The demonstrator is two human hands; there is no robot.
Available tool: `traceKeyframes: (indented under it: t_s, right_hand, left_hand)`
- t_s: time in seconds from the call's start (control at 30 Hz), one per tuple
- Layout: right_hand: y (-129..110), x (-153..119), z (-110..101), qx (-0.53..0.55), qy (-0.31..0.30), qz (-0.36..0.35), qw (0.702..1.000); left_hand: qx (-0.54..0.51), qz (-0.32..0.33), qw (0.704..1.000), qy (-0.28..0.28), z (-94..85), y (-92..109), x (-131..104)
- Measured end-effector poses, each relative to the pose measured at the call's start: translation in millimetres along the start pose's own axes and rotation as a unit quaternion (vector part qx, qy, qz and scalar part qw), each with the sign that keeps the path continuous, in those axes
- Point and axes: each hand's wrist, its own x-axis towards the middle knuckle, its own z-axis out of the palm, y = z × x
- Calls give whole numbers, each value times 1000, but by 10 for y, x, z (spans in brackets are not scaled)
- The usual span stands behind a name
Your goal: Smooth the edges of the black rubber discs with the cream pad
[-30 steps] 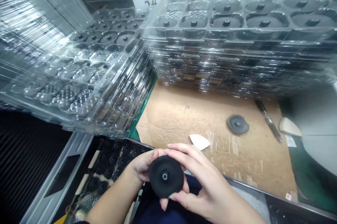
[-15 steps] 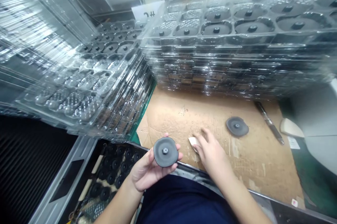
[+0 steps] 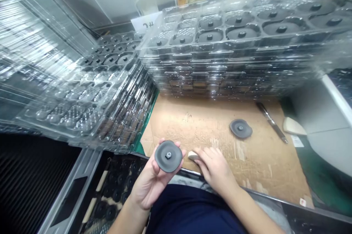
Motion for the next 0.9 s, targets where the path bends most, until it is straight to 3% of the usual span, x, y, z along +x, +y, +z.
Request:
traceKeyframes:
  t_s: [0.13,0.27,0.3,0.37,0.43,0.5,0.67,0.8,0.9]
  right_hand:
    - [-87,150,-318,26,13,20,999]
    - [-530,237,-746,123,132,53,982]
    - [-671,233,-825,144,165,31,975]
    - [-915,204,-929,155,173,-52,971]
    - [-1062,178,-973,145,140,-109,973]
    - [-1110,191,-987,133,119,-115,977]
    - [-1075,245,-983,126,185,-106,969]
    - [-1068,161,-947,158,152,-124,968]
    - [-1081,234,-959,134,188,-96,968]
  left_hand:
    - [46,8,999,-1,64,-19,-35]
    - [65,21,998,14,195,-113,-27]
    - [70,21,997,20,238,-138,-17]
    - [83,21,996,32,323,-172,7]
    - [93,27,994,41,391,-182,32]
    - [100,40,993,50,440,-184,52]
    - [130,12,991,37,487,-194,55]
    - [122,12,991,46,462,-158,51]
    - [139,4,989,44,484,-172,68]
